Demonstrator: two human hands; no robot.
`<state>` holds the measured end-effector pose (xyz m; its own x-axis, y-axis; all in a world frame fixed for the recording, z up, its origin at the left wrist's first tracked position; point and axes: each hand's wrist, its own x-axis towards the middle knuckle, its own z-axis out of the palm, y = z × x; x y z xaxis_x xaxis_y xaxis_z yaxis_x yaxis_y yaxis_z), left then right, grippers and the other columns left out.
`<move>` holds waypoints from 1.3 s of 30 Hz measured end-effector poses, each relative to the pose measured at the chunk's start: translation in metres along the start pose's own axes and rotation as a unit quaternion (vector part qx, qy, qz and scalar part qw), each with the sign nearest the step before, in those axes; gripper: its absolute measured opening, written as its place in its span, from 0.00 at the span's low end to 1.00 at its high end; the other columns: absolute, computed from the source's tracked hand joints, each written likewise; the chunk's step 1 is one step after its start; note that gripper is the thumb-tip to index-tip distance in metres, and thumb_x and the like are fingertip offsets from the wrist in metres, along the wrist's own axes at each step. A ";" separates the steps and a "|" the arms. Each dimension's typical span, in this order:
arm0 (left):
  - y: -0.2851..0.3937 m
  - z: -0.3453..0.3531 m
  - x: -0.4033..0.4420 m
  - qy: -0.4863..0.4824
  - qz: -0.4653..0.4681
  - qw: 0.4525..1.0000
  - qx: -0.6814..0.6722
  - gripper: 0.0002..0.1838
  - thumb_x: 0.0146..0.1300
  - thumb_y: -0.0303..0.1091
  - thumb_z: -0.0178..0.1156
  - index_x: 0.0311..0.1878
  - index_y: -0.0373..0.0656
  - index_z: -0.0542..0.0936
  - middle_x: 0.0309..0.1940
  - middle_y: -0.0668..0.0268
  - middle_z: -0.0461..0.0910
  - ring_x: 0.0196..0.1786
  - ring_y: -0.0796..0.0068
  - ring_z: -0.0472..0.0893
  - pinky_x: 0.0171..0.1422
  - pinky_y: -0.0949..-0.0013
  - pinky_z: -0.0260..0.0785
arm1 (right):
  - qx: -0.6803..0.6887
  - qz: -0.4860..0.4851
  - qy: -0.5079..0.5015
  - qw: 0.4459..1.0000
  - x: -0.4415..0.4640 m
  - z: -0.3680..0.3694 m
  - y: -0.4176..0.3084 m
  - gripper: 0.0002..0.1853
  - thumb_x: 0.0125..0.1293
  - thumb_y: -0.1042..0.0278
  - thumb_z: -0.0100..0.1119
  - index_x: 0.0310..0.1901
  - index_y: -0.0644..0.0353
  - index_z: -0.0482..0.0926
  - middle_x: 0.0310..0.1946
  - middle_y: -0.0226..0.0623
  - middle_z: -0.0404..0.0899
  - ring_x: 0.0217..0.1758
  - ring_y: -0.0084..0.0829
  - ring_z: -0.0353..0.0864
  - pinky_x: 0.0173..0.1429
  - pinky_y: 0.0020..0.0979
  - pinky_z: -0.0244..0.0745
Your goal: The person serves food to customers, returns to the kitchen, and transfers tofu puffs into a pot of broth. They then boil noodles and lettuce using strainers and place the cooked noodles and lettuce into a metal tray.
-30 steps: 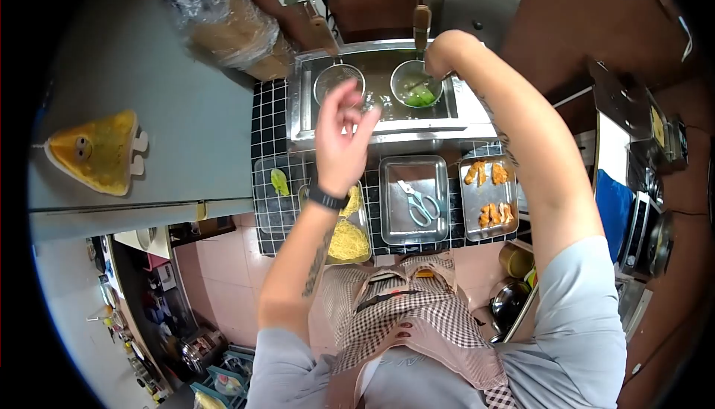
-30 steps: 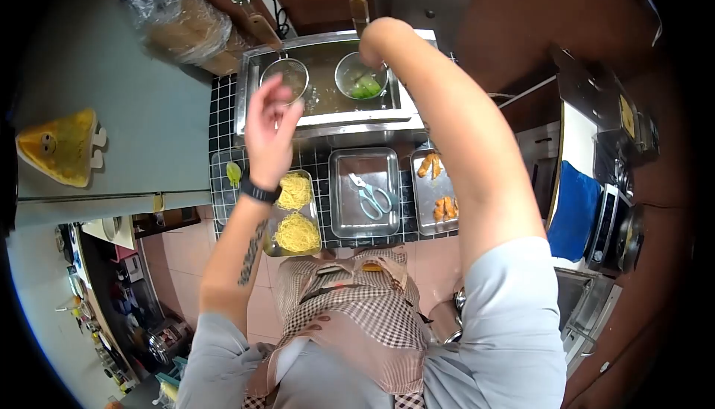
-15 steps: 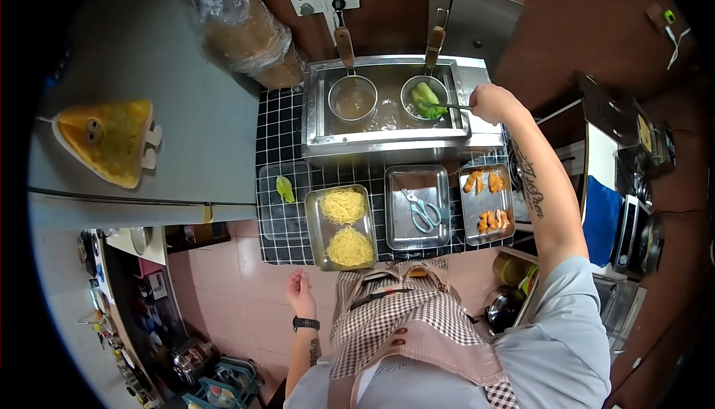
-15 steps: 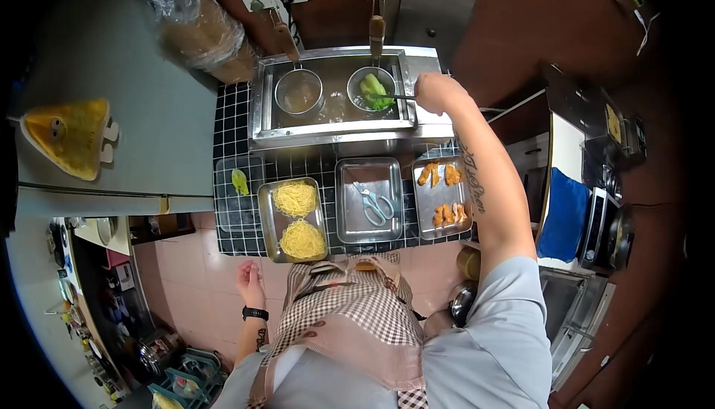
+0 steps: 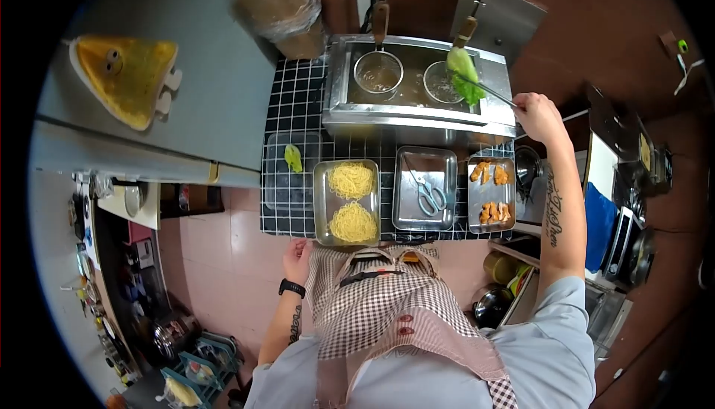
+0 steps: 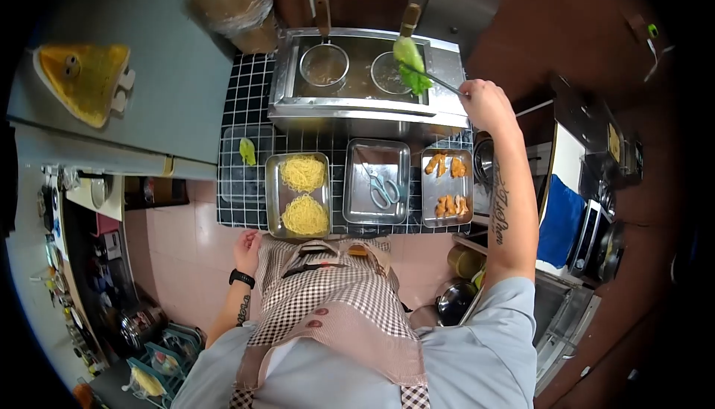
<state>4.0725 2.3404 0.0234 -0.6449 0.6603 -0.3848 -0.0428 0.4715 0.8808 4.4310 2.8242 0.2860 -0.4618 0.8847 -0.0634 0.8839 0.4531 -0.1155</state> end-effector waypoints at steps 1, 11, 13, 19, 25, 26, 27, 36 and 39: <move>-0.003 -0.002 -0.001 -0.001 0.001 1.000 0.019 0.12 0.69 0.33 0.63 0.49 0.34 0.80 0.33 0.67 0.83 0.34 0.81 0.80 0.42 0.75 0.73 | -0.007 -0.008 0.003 1.000 0.001 0.002 0.000 0.10 0.64 0.68 0.58 0.41 0.62 0.87 0.37 0.50 0.85 0.44 0.48 0.85 0.53 0.42 0.79; -0.064 -0.031 -0.021 0.070 -0.011 0.996 0.062 0.14 0.67 0.37 0.65 0.48 0.36 0.82 0.32 0.65 0.83 0.34 0.79 0.79 0.41 0.73 0.72 | 0.038 -0.138 -0.012 0.990 -0.074 -0.018 -0.088 0.09 0.61 0.74 0.61 0.43 0.62 0.84 0.34 0.50 0.83 0.38 0.51 0.84 0.43 0.41 0.78; -0.071 -0.033 -0.027 0.069 -0.040 0.995 0.064 0.14 0.67 0.38 0.65 0.48 0.36 0.82 0.32 0.65 0.83 0.34 0.79 0.79 0.41 0.73 0.72 | 0.043 -0.191 -0.050 0.979 -0.088 -0.001 -0.116 0.09 0.60 0.73 0.63 0.43 0.61 0.85 0.37 0.47 0.85 0.38 0.49 0.85 0.44 0.41 0.80; -0.074 -0.028 -0.023 0.080 -0.052 0.995 0.041 0.14 0.65 0.36 0.66 0.48 0.37 0.83 0.32 0.62 0.85 0.34 0.75 0.83 0.41 0.71 0.76 | -0.091 -0.405 -0.144 0.898 -0.081 0.155 -0.169 0.06 0.61 0.71 0.52 0.35 0.56 0.79 0.32 0.37 0.84 0.34 0.41 0.86 0.38 0.41 0.79; -0.057 -0.019 0.003 0.039 -0.017 0.999 0.008 0.15 0.65 0.37 0.67 0.48 0.36 0.83 0.35 0.63 0.85 0.36 0.77 0.82 0.42 0.71 0.75 | -0.117 -0.389 -0.153 0.901 -0.080 0.218 -0.174 0.10 0.64 0.67 0.57 0.45 0.58 0.79 0.39 0.35 0.83 0.35 0.38 0.86 0.39 0.39 0.80; -0.055 -0.017 0.011 0.029 -0.001 0.999 0.015 0.15 0.66 0.37 0.66 0.49 0.37 0.82 0.35 0.64 0.85 0.36 0.78 0.81 0.43 0.71 0.75 | -0.124 -0.383 -0.172 0.899 -0.082 0.210 -0.171 0.11 0.64 0.67 0.58 0.46 0.57 0.79 0.38 0.36 0.83 0.35 0.39 0.86 0.40 0.39 0.81; -0.051 -0.013 0.019 0.026 0.008 0.999 0.023 0.17 0.64 0.38 0.68 0.51 0.37 0.81 0.35 0.64 0.83 0.35 0.76 0.81 0.41 0.71 0.76 | -0.112 -0.367 -0.169 0.908 -0.089 0.199 -0.175 0.10 0.64 0.66 0.58 0.46 0.57 0.79 0.38 0.36 0.83 0.36 0.39 0.86 0.40 0.39 0.81; -0.037 0.027 0.085 -0.120 0.072 0.959 0.245 0.16 0.68 0.41 0.58 0.51 0.39 0.75 0.42 0.46 0.82 0.44 0.42 0.81 0.50 0.46 0.74 | 0.054 -0.132 -0.131 0.981 -0.184 0.213 -0.182 0.16 0.63 0.65 0.63 0.51 0.60 0.77 0.39 0.46 0.83 0.42 0.50 0.84 0.44 0.46 0.79; -0.044 0.032 0.093 -0.108 0.105 0.946 0.286 0.12 0.70 0.37 0.53 0.48 0.38 0.72 0.43 0.44 0.81 0.46 0.38 0.80 0.51 0.43 0.73 | 0.167 0.074 -0.108 0.977 -0.221 0.234 -0.132 0.17 0.59 0.66 0.63 0.49 0.61 0.76 0.41 0.46 0.82 0.42 0.50 0.83 0.45 0.46 0.78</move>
<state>4.0389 2.3993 -0.0598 -0.4195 0.8497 -0.3194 0.5290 0.5148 0.6746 4.3990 2.5432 0.0829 -0.3681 0.8776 -0.3072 0.8855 0.2300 -0.4038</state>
